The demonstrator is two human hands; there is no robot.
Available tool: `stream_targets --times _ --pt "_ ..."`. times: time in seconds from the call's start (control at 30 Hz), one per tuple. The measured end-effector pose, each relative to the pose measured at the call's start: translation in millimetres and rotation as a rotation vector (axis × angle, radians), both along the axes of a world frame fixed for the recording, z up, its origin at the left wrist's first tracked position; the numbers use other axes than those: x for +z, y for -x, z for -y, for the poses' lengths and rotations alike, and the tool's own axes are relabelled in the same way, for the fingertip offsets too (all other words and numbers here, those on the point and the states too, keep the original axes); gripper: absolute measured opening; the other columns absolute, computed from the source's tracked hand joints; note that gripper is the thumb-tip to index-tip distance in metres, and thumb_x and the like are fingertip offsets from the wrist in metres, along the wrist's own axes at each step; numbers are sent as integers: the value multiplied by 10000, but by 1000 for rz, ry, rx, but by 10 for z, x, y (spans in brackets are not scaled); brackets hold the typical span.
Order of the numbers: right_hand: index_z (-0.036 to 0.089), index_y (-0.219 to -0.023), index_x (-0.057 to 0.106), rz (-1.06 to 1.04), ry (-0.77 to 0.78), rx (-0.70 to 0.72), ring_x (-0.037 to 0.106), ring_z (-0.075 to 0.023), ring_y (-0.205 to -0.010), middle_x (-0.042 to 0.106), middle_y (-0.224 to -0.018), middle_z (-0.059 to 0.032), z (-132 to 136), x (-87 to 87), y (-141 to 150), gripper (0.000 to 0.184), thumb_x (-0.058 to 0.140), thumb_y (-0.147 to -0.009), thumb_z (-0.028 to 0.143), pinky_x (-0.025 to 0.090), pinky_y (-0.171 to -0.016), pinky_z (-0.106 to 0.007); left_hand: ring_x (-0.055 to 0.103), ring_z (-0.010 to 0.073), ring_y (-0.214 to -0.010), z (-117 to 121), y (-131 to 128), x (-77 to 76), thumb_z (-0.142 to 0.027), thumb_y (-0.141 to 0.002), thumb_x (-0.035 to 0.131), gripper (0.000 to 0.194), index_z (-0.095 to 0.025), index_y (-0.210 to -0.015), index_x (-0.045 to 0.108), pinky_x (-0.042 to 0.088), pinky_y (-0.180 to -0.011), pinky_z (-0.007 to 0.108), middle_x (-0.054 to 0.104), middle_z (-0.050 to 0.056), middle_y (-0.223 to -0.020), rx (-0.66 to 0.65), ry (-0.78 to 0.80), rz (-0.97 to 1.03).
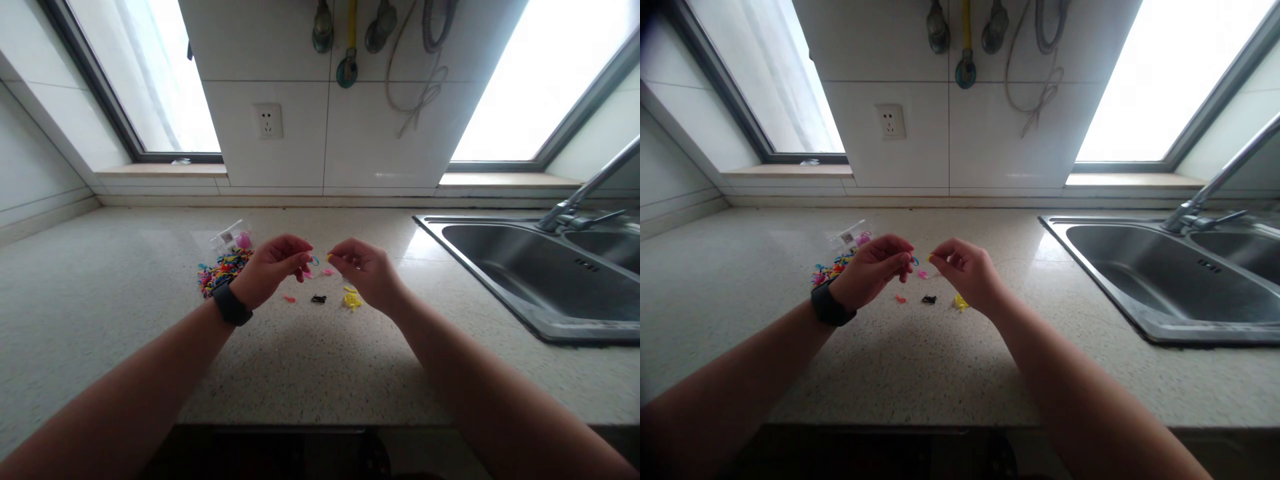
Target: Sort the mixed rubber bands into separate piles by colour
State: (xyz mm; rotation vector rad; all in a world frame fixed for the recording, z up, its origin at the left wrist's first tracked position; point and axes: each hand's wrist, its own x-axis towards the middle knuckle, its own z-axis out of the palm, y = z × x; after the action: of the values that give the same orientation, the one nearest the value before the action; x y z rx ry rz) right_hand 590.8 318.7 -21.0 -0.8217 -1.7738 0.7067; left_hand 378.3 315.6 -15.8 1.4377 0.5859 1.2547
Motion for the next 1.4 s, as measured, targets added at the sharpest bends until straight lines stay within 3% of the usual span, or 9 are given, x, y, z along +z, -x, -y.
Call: stream_targets --times 0.3,0.43,0.63,0.8,0.9,1.07,1.23,1.4 --pt "198 -841 663 -129 211 115 488 -81 -519 634 -684 2 128 130 3 262 654 -878 457 403 -484 -259 630 88 -616 9 2 30 -305 -800 802 211 -166 -907 684 523 -537 182 653 -11 -719 1 66 74" --pt "203 -836 667 -117 179 98 486 -82 -513 635 -678 0 133 181 -52 264 647 -885 462 409 -484 -270 625 85 -618 9 16 34 -297 -814 785 194 -168 -907 674 522 -536 179 645 -13 -727 9 61 66" --pt "202 -847 697 -119 62 -41 490 -86 -504 626 -654 4 49 311 -256 208 659 -889 402 397 -475 -277 622 93 -631 6 -5 17 -302 -807 798 205 -163 -902 680 520 -536 186 648 -8 -717 6 21 34" --pt "197 -855 694 -107 60 -67 481 -83 -505 618 -653 7 -92 295 -399 242 641 -900 429 386 -471 -271 562 87 -577 -22 -54 -59 -355 -848 751 231 -149 -910 666 473 -493 185 639 -1 -702 72 -31 -165" --pt "184 -871 694 -66 105 -66 475 -78 -512 609 -650 12 -178 230 -439 262 632 -902 437 373 -471 -259 511 75 -547 -87 -112 -31 -384 -868 725 253 -150 -952 679 435 -472 180 636 3 -733 112 -63 -349" --pt "182 -858 691 -36 112 -34 468 -75 -513 601 -647 21 -208 204 -459 247 638 -890 421 367 -481 -256 558 108 -590 -300 -388 69 -380 -899 666 248 -147 -977 700 465 -515 218 678 37 -783 -1 -171 -601" --pt "187 -877 691 -84 94 -62 471 -79 -513 597 -642 22 -181 253 -484 257 627 -895 435 366 -477 -259 651 171 -690 -543 -727 -35 -293 -880 669 157 -158 -902 746 488 -643 283 736 64 -781 41 -421 -846" --pt "189 -857 686 -79 87 -55 455 -78 -514 596 -644 21 -164 264 -477 243 636 -889 425 363 -479 -261 679 200 -744 -594 -841 -121 -293 -869 673 140 -206 -888 781 454 -667 299 763 58 -815 59 -598 -1081"
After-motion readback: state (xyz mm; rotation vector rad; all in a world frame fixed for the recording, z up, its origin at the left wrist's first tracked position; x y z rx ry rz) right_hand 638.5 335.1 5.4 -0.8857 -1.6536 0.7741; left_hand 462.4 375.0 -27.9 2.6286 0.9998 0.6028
